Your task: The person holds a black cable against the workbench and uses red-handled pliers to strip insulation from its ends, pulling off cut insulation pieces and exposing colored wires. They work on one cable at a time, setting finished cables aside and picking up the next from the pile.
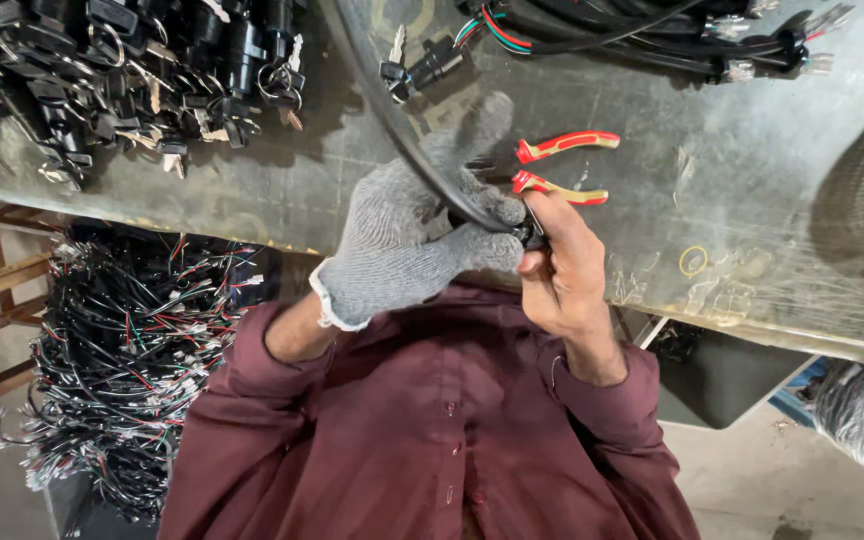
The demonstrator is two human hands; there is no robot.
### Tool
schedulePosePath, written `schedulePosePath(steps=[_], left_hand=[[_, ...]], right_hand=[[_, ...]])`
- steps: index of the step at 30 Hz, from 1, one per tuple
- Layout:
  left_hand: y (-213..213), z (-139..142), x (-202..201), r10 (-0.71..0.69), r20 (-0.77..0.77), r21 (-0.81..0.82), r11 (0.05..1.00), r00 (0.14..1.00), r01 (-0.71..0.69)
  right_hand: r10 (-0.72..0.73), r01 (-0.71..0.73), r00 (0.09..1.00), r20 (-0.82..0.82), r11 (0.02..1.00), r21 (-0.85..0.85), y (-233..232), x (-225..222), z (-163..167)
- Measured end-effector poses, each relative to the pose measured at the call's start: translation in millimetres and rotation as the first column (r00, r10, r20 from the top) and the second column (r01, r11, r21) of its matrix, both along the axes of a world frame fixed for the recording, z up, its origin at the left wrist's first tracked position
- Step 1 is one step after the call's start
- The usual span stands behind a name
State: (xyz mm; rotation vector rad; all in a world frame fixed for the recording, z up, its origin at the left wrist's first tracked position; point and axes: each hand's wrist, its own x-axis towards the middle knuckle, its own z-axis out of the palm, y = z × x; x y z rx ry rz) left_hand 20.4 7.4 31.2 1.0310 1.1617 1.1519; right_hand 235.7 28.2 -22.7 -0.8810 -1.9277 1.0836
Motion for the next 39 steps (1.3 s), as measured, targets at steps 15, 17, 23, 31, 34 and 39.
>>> schedulePosePath(steps=[15, 17, 23, 31, 34, 39], left_hand=[[-0.3, -4.0, -4.6, -0.053, -0.401, 0.411, 0.882, 0.915, 0.231], [-4.0, -9.0, -7.3, -0.081, -0.436, 0.432, 0.855, 0.896, 0.287], [0.1, -9.3, -10.4, -0.143, -0.417, 0.401, 0.857, 0.897, 0.323], [-5.4, -2.4, -6.3, -0.243, -0.090, 0.436, 0.862, 0.966, 0.257], [-9.8, -14.1, 5.8, -0.139, -0.010, 0.358, 0.924, 0.990, 0.133], [-5.7, -29.9, 9.0, 0.037, -0.144, 0.369, 0.929, 0.989, 0.019]], right_hand=[[0.070, -0.140, 0.983, -0.172, 0.885, -0.443, -4.1, 4.8, -4.4], [0.099, -0.153, 0.983, -0.154, 0.910, -0.386, -4.7, -2.0, 1.1], [0.251, -0.293, 0.955, -0.158, 0.887, -0.357, 15.9, -11.1, 14.0], [0.354, -0.600, 0.799, -0.486, 0.523, -0.605, -10.5, 20.1, -35.7], [0.126, -0.499, 0.821, -0.557, 0.632, -0.593, -19.4, 12.8, -65.1], [-0.280, 0.078, 0.939, -0.200, 0.739, -0.669, -18.1, -10.1, -59.3]])
